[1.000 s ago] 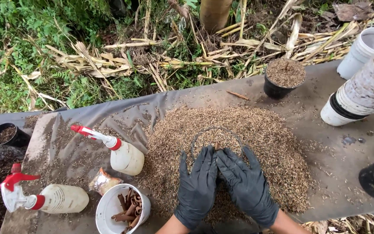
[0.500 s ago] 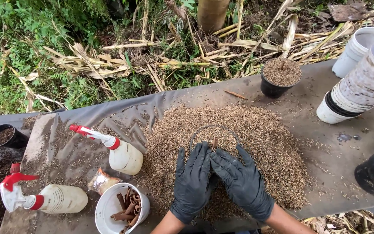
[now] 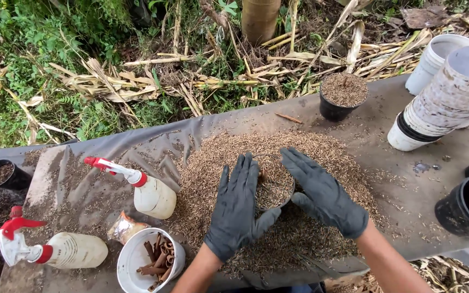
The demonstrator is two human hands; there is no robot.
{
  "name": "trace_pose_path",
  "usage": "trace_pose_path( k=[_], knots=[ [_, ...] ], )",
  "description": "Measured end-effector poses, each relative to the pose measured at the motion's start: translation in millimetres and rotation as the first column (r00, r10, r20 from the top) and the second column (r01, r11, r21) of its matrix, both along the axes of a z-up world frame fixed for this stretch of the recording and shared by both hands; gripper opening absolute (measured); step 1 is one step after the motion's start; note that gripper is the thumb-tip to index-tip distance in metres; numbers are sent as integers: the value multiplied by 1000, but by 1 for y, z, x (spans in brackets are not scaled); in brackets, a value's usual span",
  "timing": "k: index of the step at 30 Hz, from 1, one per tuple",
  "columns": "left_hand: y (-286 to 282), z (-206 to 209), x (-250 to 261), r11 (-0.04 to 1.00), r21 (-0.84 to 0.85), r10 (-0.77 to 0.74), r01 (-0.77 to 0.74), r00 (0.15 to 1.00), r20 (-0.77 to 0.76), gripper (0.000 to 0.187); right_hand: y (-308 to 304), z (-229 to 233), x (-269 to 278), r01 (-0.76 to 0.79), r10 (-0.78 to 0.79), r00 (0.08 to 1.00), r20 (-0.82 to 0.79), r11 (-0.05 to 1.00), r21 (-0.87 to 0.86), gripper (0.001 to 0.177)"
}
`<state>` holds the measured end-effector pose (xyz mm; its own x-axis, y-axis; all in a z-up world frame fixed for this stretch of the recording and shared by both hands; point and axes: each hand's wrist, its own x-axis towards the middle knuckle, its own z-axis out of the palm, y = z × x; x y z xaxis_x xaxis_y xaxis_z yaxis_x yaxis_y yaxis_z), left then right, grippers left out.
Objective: Filling a small plastic pot with substrate, compacting it, and planting a small cutting.
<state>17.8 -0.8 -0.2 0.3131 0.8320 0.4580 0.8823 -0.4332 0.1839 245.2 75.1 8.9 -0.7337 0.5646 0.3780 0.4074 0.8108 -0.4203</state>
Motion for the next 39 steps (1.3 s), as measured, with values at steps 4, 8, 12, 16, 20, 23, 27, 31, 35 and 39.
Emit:
trace_pose_path(
  k=[4,8,12,16,20,23,27,31,35,39],
  knots=[
    [13,-2,0,1000,23,23,-21,994,-103,93,14,-6,-8,-75,60,990,129,991,113,79],
    [14,34,-2,975,-221,-13,28,997,71,86,10,26,-25,37,-39,999,-11,985,-168,60],
    [27,78,-11,892,-432,152,135,810,567,75,5,103,-62,-34,-628,762,-161,209,-977,54],
    [84,21,-8,838,-504,320,-209,937,144,61,64,39,-65,269,-159,943,293,880,-391,46],
    [114,-20,-6,851,-408,364,-331,932,2,54,77,1,-83,386,-236,828,508,898,-212,52],
    [112,-21,-5,806,-503,370,-312,929,17,57,82,-17,-82,365,-232,833,502,913,-183,49],
    [113,-18,-6,755,-609,369,-244,925,87,64,101,-61,-83,386,-295,847,443,913,-129,40],
    [116,-33,-6,750,-614,354,-245,933,60,57,92,-47,-81,336,-247,870,427,930,-147,34],
    [115,-33,-7,754,-607,352,-251,935,51,56,119,-100,-72,354,-277,852,445,930,-99,32],
    [112,-30,-6,760,-604,332,-241,942,42,56,104,-68,-78,360,-306,841,446,932,-38,31]
  ],
)
